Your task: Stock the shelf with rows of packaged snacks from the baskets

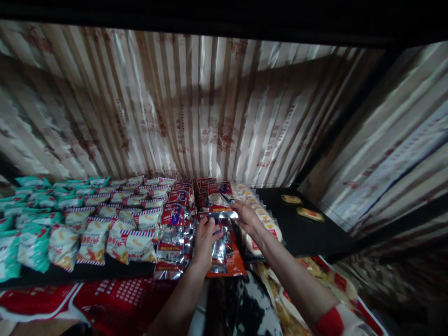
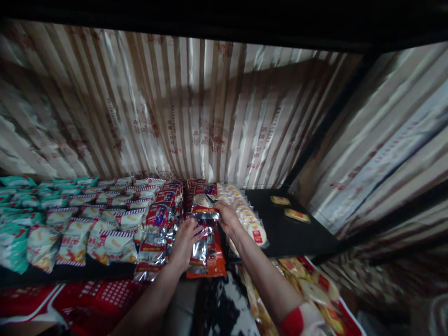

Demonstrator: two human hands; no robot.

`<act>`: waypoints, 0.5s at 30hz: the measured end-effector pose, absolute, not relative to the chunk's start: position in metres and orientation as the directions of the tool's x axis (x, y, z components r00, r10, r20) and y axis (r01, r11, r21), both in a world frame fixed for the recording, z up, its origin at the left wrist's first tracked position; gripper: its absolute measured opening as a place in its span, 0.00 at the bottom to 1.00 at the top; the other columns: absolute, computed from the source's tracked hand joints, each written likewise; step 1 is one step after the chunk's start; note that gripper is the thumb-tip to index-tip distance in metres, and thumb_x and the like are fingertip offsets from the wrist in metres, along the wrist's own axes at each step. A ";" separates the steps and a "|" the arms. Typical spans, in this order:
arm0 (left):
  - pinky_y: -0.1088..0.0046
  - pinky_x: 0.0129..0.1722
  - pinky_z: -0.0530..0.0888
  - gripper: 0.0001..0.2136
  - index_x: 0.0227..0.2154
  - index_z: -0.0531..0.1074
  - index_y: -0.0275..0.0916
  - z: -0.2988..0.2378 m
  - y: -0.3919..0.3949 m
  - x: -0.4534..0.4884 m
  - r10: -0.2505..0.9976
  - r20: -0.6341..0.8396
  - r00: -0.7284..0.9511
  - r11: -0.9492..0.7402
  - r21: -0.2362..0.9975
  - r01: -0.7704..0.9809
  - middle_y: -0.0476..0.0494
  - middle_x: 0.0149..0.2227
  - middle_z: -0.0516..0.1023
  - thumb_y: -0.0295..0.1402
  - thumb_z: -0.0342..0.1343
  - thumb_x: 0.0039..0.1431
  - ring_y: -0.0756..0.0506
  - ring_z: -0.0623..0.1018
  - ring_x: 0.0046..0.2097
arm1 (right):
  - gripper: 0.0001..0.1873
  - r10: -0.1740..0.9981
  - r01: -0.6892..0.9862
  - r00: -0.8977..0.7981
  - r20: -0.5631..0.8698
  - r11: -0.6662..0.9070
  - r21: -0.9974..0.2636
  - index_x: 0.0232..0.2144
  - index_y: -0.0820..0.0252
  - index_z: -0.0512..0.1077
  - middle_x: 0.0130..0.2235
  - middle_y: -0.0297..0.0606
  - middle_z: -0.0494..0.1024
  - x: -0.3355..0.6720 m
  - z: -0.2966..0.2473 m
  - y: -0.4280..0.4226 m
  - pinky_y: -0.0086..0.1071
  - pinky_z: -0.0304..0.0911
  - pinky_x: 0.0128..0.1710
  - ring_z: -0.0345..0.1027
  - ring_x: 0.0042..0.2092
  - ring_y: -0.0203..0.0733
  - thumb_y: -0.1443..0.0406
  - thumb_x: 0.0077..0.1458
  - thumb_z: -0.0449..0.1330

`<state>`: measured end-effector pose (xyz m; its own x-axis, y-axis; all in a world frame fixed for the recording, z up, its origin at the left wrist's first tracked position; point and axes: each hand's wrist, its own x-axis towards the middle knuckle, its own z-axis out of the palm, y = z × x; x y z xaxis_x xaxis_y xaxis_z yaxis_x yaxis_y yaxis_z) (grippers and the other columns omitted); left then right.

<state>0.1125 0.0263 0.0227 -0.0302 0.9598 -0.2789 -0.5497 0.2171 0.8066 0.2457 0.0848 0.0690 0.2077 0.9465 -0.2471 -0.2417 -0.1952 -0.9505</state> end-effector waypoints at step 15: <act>0.82 0.23 0.65 0.25 0.52 0.64 0.36 0.041 0.054 0.082 0.936 -0.267 -0.228 0.125 0.860 -0.494 0.54 0.24 0.70 0.30 0.59 0.49 0.57 0.67 0.21 | 0.17 0.980 -0.193 0.050 -0.190 -0.177 -0.965 0.28 0.59 0.68 0.20 0.29 0.72 0.199 0.069 0.106 0.28 0.61 0.23 0.65 0.21 0.34 0.59 0.35 0.68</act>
<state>0.0824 0.0541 0.0409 -0.2281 0.9362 -0.2674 -0.4941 0.1253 0.8603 0.1994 0.1062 0.0691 0.0498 0.9805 -0.1903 -0.1934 -0.1774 -0.9649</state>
